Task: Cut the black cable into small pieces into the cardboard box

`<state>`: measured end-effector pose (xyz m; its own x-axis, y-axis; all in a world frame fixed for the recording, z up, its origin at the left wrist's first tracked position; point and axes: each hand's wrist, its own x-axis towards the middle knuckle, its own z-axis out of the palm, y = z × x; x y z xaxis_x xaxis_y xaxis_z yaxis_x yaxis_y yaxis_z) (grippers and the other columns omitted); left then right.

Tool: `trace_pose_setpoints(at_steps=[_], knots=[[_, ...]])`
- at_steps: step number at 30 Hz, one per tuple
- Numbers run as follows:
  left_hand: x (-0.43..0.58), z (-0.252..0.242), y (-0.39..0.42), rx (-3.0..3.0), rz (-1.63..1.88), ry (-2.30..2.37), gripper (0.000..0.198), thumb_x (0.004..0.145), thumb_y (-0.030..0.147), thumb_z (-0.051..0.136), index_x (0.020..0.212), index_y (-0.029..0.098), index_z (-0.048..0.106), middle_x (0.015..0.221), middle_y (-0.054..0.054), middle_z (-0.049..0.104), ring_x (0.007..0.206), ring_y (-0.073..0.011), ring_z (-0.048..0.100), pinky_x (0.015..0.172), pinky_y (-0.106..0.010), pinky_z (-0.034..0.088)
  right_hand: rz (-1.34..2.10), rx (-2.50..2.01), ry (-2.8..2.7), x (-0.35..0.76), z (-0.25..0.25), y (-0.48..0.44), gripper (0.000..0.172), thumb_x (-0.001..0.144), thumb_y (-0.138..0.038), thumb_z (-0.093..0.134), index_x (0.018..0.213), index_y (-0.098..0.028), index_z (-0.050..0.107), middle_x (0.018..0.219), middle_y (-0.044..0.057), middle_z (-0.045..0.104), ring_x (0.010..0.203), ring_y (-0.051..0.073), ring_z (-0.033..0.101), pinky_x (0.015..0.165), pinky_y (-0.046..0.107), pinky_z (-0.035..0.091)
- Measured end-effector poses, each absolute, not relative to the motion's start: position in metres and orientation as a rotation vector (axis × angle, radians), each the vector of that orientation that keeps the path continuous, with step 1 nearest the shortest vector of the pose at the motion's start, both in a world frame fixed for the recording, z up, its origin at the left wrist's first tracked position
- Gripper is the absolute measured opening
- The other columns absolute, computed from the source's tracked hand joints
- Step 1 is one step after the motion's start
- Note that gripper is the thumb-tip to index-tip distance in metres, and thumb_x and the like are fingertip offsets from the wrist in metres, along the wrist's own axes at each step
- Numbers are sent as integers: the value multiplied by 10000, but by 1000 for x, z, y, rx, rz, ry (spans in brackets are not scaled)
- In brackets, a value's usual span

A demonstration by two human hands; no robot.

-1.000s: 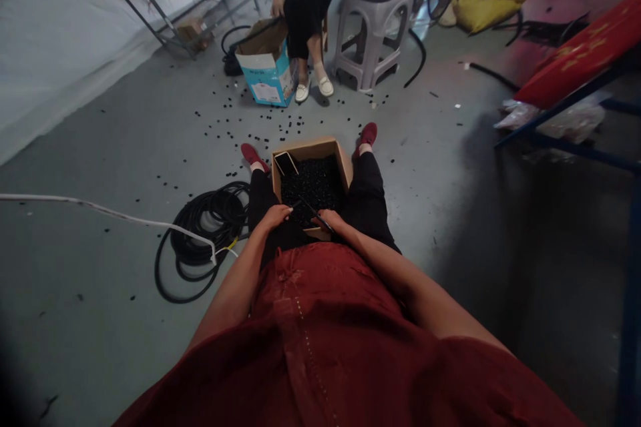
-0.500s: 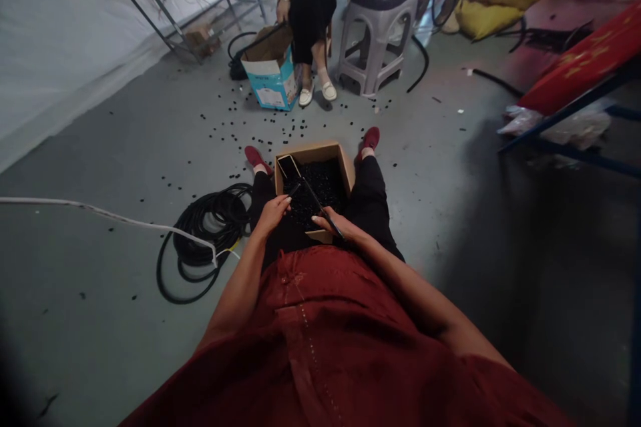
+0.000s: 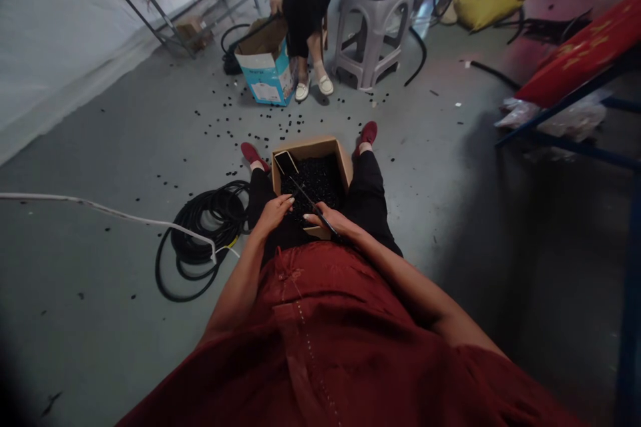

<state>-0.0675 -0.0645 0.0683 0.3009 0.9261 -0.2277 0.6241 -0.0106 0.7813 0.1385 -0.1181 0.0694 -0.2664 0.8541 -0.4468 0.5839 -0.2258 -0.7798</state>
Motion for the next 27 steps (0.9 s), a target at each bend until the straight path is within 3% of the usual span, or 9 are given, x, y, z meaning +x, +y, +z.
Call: trace_pose_setpoints(at_steps=[11,17,27], knots=[[-70,75,-66,1780,397,1328,353,929,382,417,920,145,678,732,-21,635,722,-149,564,682,-239,401,1497,-1694,-1724,136,60,-118,411,918,-550,471,1077,-178,545,923,57,657,780,180,606,680,259,452],[-69,70,-66,1797,365,1349,323,913,364,422,888,154,666,699,-12,611,680,-147,535,657,-242,377,1330,-1816,-1885,137,48,-117,231,912,-369,511,1044,-192,583,936,52,677,825,184,608,678,236,403],[-71,49,-61,1831,247,1389,340,897,386,404,755,174,629,684,-15,611,665,-148,530,634,-243,359,1215,-1942,-1964,134,27,-119,219,894,-337,485,975,-201,636,864,55,703,764,193,615,612,239,343]])
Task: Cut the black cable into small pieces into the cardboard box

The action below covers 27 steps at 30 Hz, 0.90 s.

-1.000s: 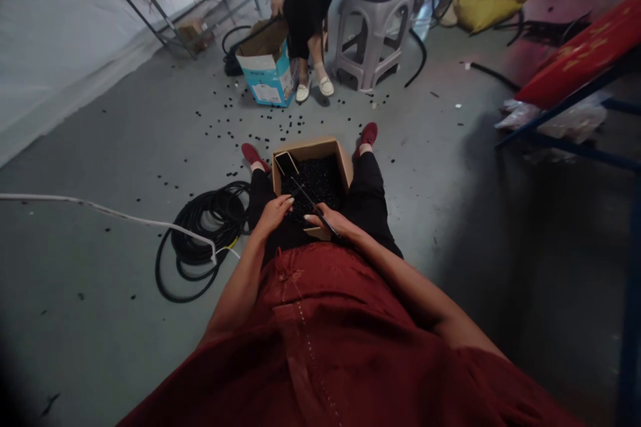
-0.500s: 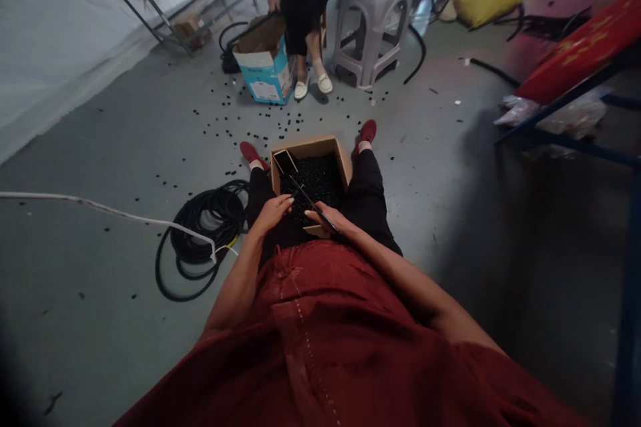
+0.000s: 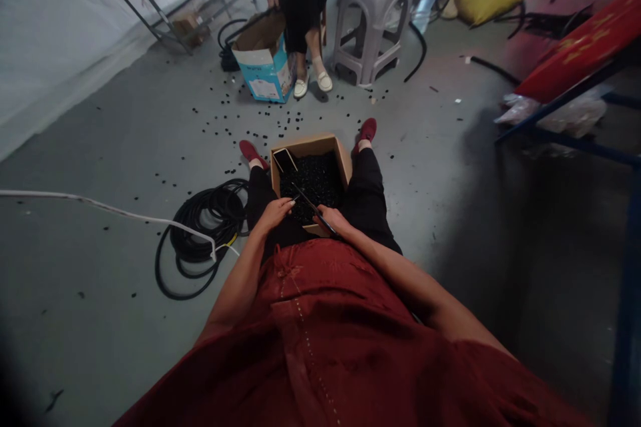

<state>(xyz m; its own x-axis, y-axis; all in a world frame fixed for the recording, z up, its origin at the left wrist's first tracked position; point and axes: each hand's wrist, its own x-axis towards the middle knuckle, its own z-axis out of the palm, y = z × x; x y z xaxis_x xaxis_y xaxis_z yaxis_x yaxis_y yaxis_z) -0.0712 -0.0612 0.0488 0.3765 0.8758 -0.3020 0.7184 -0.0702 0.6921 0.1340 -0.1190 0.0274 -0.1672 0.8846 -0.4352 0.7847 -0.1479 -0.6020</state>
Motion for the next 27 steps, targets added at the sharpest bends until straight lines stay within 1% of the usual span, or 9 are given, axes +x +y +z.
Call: trace_pose_setpoints(at_steps=[7,10,12,14,17,21,24,27], knots=[[-75,32,-61,1828,192,1417,331,891,340,428,693,170,631,656,-13,615,653,-146,531,631,-243,360,1239,-1976,-1997,133,21,-118,214,889,-310,496,942,-187,662,865,59,713,762,182,625,610,230,342],[-78,31,-61,1802,196,1421,332,891,332,437,705,159,651,662,-18,619,646,-145,531,639,-244,369,1255,-1985,-1997,133,21,-117,221,890,-331,507,922,-179,663,853,69,714,757,184,634,600,228,348],[-81,33,-61,1749,219,1418,310,883,336,447,775,153,673,681,-15,622,640,-141,524,636,-240,375,1288,-1975,-1953,135,24,-117,243,903,-359,496,922,-177,656,813,61,710,726,178,639,594,225,362],[-83,37,-61,1671,258,1409,303,872,340,458,898,143,686,702,-7,621,628,-134,512,629,-236,380,1351,-1942,-1866,137,31,-118,284,922,-405,471,925,-178,640,747,43,696,652,165,633,582,223,380],[-86,47,-59,1594,346,1384,357,868,355,461,1036,122,674,718,0,612,611,-121,496,625,-232,386,1413,-1868,-1767,140,44,-120,363,947,-487,419,898,-183,612,687,23,676,579,149,620,571,221,406],[-86,59,-59,1585,447,1359,379,879,388,449,1035,124,672,736,-3,609,627,-115,500,631,-226,391,1393,-1795,-1797,144,58,-123,403,950,-553,402,906,-200,593,730,24,689,676,166,653,617,225,429],[-83,62,-59,1584,484,1360,375,883,380,453,1041,122,675,750,-12,619,642,-116,513,641,-228,400,1359,-1781,-1842,145,60,-125,407,931,-573,440,1025,-202,580,872,54,707,805,202,660,683,251,445],[-79,63,-60,1565,494,1381,393,881,367,467,1119,121,661,763,-14,634,646,-117,524,648,-230,410,1372,-1772,-1856,146,58,-125,463,902,-571,506,1168,-192,539,1016,94,697,904,234,649,750,280,455]])
